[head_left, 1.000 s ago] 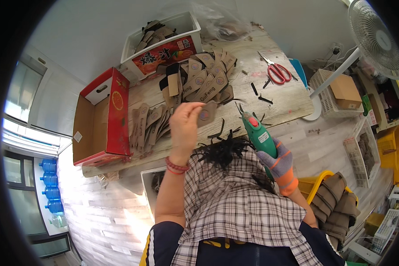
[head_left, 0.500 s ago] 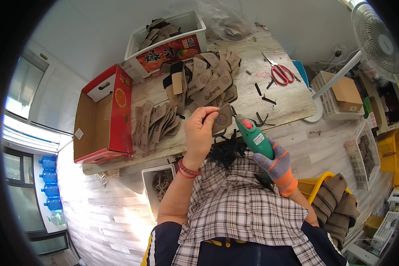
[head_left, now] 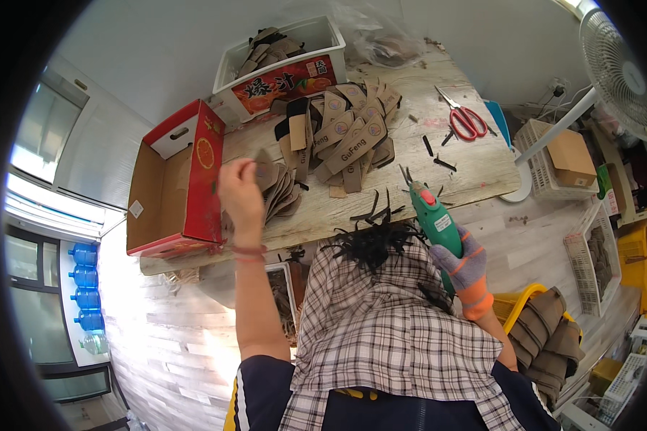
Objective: The person uses a green rotary tool to trim the edges of small cardboard pieces on a cluttered workbench. They handle the pieces one at a time, rotating them to smooth the edges, and place the finished pieces back on the table.
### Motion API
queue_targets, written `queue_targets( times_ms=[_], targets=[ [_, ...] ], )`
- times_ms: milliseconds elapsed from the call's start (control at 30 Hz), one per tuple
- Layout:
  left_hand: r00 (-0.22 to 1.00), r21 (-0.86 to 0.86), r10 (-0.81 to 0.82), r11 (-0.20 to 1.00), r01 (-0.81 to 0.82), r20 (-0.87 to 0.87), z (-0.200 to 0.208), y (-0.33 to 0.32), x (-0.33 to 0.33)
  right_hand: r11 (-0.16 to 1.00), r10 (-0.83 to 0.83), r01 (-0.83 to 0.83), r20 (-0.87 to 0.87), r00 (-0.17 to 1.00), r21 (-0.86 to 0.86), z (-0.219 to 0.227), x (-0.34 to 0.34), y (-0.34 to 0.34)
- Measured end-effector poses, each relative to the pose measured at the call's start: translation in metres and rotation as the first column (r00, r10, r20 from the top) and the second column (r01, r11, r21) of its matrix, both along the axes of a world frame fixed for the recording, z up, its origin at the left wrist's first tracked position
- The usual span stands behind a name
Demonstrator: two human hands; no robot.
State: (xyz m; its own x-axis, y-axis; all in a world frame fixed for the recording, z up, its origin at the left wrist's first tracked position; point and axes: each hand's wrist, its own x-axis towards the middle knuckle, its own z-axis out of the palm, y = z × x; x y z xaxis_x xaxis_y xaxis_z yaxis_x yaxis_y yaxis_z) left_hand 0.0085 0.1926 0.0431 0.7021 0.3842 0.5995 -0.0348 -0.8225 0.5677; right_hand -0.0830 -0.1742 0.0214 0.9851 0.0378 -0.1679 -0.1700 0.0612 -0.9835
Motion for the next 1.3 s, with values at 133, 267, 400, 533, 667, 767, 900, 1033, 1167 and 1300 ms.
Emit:
queue_targets(
  times_ms=[133, 267, 400, 533, 667, 767, 900, 1033, 1167, 1300],
  targets=[
    [0.905, 0.212, 0.258, 0.958, -0.194, -0.338, -0.026, 0.053, 0.018, 0.998, -0.009, 0.011, 0.053, 0.999, -0.057, -0.009, 0.004, -0.002],
    [0.989, 0.499, 0.142, 0.854, -0.145, 0.045, -0.016, -0.008, 0.036, 0.998, -0.041, 0.042, 0.031, 0.999, -0.044, -0.014, 0.004, -0.005],
    [0.971, 0.489, -0.238, 0.848, 0.202, 0.012, -0.020, -0.115, 0.066, 0.997, -0.067, 0.066, 0.012, 0.998, 0.033, -0.017, 0.007, -0.002],
    [0.959, 0.529, -0.284, 0.810, 0.252, -0.021, -0.046, -0.148, 0.094, 0.995, -0.070, 0.073, 0.049, 0.996, -0.066, -0.025, 0.008, -0.007],
    [0.914, 0.394, -0.404, 0.846, 0.359, 0.035, -0.046, -0.156, 0.092, 0.985, -0.083, 0.091, 0.064, 0.995, -0.144, -0.025, 0.010, -0.011],
    [0.909, -0.240, -0.400, 0.876, 0.417, 0.120, -0.033, -0.167, 0.069, 0.989, -0.111, 0.116, 0.064, 0.992, -0.087, -0.026, 0.009, -0.007],
    [0.876, -0.863, -0.279, 0.215, 0.457, 0.394, -0.021, -0.182, 0.041, 0.992, -0.084, 0.091, 0.081, 0.993, -0.087, -0.025, 0.011, 0.001],
    [0.866, -0.902, -0.273, -0.018, 0.431, 0.420, -0.027, -0.186, 0.024, 0.996, -0.042, 0.045, 0.034, 0.999, -0.081, -0.022, 0.007, 0.006],
    [0.854, -0.893, -0.268, -0.073, 0.444, 0.446, -0.030, -0.196, 0.017, 0.996, -0.037, 0.042, 0.065, 0.997, -0.080, -0.017, 0.004, 0.005],
    [0.856, -0.908, -0.304, -0.118, 0.402, 0.418, -0.039, -0.201, 0.013, 0.992, -0.059, 0.065, 0.053, 0.997, -0.105, -0.012, 0.004, 0.003]
  ],
)
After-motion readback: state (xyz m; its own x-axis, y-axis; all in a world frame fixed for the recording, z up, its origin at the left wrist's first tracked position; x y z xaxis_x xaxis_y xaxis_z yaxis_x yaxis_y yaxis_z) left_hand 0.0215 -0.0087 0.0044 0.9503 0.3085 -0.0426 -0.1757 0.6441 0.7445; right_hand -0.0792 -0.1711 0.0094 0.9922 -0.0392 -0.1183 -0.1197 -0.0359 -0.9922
